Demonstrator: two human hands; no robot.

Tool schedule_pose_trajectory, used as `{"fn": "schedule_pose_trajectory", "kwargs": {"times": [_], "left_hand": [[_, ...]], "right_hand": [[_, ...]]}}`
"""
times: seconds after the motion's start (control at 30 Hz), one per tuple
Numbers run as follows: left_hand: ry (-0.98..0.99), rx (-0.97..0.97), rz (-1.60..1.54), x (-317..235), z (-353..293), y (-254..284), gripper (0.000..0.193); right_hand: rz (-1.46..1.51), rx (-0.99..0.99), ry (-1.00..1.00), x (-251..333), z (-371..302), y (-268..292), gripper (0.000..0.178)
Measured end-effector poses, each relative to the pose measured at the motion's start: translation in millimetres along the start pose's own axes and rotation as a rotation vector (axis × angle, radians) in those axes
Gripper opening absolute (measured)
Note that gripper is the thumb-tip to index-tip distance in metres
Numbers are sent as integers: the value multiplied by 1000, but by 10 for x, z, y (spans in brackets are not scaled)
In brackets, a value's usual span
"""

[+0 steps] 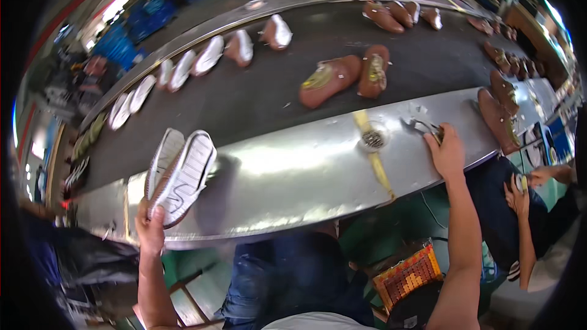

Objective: Manually lasting a shoe by using pliers to pull and secure the upper over the last.

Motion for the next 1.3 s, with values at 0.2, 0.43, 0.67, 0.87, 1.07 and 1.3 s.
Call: {"fn": "schedule_pose_trajectory", "kwargs": {"times": [0.2,0.43,0.67,0.87,1.07,1.3], "left_hand": [[-19,82,523,-189,-723,68,54],[125,426,678,-582,623,-543,84],[107,436,-262,-688,302,-646,58],[63,456,-1064,-284,-1502,-1550,81],[229,553,-953,133,-2031,-2076,68],[125,659,-932,146,-2022,-1975,65]], "right_hand": [[68,-147,163,32,-345,171,47],[1217,657,-313,1294,-2174,207,22],[1383,1178,-233,1666,-3241,240,38],[1031,1163,-75,1891,-3371,254,30],[709,1261,195,2024,-3306,127,27],[1003,1440,-95,2183,-3423,-133,27]]}}
Point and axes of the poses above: each hand's wrist, its own z-axis towards the middle knuckle, its own y-axis out of the back of the hand, x = y × z, the point moved 1 cm from there along z, towards the middle knuckle, and after that the axes turned 6 degrees about x, right-handed, at the moved point
